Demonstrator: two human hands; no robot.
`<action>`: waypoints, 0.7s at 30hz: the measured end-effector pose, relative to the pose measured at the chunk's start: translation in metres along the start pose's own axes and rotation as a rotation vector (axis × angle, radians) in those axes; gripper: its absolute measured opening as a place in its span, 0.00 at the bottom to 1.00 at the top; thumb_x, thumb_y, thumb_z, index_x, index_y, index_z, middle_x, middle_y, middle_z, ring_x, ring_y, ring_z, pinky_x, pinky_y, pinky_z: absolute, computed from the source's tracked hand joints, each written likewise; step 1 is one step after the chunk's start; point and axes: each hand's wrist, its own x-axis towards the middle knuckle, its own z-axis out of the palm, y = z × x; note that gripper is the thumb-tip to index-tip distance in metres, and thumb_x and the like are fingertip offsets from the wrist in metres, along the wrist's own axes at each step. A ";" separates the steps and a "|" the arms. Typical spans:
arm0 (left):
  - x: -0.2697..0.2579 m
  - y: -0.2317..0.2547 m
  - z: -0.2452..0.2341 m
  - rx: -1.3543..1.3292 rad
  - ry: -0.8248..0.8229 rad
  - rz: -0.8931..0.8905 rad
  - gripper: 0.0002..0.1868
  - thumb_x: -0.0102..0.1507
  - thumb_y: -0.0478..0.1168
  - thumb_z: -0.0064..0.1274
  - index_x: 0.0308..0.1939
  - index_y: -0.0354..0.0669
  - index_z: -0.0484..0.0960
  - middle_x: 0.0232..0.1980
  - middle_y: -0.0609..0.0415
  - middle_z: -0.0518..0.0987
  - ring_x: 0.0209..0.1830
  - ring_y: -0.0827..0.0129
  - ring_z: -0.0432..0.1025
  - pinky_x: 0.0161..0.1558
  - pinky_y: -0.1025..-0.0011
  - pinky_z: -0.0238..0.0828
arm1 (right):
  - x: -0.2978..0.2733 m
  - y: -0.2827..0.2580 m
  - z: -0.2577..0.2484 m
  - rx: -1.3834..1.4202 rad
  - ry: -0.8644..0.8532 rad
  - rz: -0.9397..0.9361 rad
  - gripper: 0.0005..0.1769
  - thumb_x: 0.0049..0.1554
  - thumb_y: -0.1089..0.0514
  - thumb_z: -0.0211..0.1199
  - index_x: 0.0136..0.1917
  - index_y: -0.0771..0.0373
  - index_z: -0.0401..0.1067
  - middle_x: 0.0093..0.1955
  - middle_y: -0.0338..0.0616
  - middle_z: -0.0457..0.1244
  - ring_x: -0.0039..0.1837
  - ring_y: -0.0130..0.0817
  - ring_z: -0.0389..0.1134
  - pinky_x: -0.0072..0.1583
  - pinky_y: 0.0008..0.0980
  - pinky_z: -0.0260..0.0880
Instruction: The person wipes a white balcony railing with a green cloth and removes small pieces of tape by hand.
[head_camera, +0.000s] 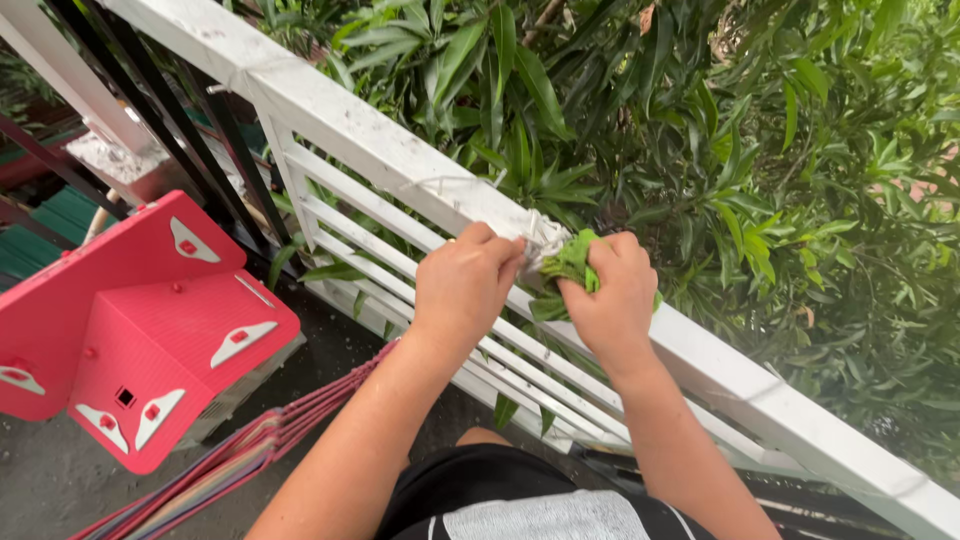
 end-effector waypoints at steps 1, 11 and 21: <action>0.001 -0.001 -0.001 0.008 0.013 0.009 0.06 0.62 0.43 0.59 0.36 0.48 0.88 0.33 0.53 0.76 0.29 0.53 0.75 0.31 0.57 0.70 | 0.002 0.000 0.002 0.018 -0.015 0.012 0.17 0.45 0.56 0.72 0.48 0.61 0.74 0.52 0.47 0.63 0.57 0.51 0.63 0.56 0.48 0.62; 0.002 0.000 0.000 0.002 0.019 0.017 0.06 0.62 0.42 0.60 0.33 0.46 0.86 0.32 0.52 0.76 0.28 0.54 0.74 0.30 0.58 0.70 | -0.003 0.006 -0.011 0.064 0.005 -0.045 0.17 0.41 0.58 0.72 0.46 0.62 0.77 0.53 0.49 0.65 0.56 0.51 0.66 0.57 0.46 0.66; 0.004 0.000 -0.003 -0.013 0.006 0.009 0.06 0.62 0.42 0.60 0.32 0.46 0.86 0.32 0.52 0.76 0.27 0.53 0.74 0.30 0.57 0.70 | -0.029 0.003 -0.035 -0.132 0.007 -0.094 0.33 0.36 0.59 0.73 0.59 0.61 0.78 0.58 0.57 0.62 0.60 0.57 0.62 0.60 0.53 0.62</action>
